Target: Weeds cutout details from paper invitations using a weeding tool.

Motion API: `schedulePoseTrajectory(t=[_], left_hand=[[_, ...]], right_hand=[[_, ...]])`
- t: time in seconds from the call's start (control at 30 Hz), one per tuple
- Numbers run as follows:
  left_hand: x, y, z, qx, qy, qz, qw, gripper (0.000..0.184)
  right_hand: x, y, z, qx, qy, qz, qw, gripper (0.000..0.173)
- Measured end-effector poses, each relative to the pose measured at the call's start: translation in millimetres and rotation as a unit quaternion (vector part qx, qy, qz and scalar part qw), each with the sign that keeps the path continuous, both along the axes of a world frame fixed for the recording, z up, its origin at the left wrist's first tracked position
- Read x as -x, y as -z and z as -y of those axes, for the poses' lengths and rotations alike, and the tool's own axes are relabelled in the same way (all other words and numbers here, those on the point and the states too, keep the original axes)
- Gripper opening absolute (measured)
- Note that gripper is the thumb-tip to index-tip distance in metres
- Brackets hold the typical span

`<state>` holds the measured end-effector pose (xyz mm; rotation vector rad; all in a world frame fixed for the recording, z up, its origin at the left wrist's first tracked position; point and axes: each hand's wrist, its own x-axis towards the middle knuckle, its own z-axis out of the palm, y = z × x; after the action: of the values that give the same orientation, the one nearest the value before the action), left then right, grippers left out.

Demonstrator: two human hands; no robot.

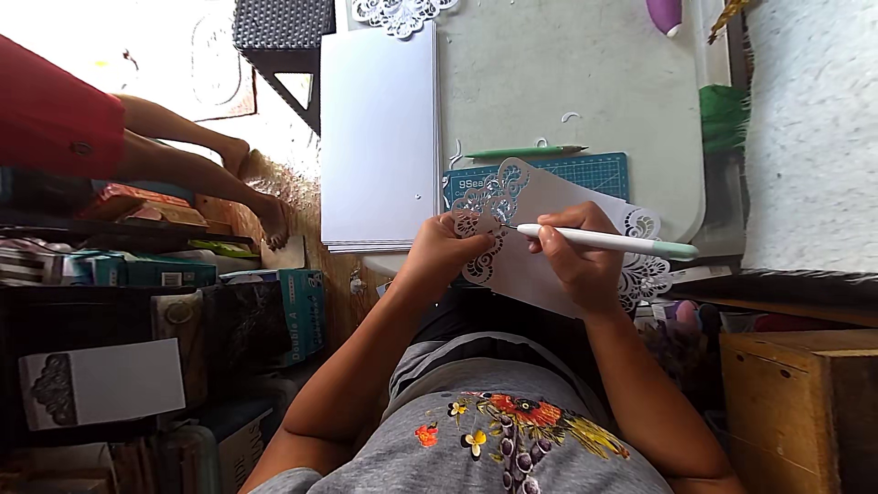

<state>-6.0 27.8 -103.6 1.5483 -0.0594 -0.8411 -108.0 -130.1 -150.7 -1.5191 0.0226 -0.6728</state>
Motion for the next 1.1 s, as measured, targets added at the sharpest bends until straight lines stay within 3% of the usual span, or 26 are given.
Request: schedulePoseTrajectory(t=[0.83, 1.1], left_hand=[[0.8, -0.8, -0.2, 0.007, -0.001, -0.006, 1.000, 0.021], [-1.4, 0.9, -1.2, -0.015, 0.031, 0.004, 0.999, 0.014]], right_hand=[[0.4, 0.2, -1.5, 0.010, 0.020, -0.001, 1.000, 0.010], [-3.7, 3.8, -0.2, 0.004, 0.015, 0.012, 1.000, 0.011]])
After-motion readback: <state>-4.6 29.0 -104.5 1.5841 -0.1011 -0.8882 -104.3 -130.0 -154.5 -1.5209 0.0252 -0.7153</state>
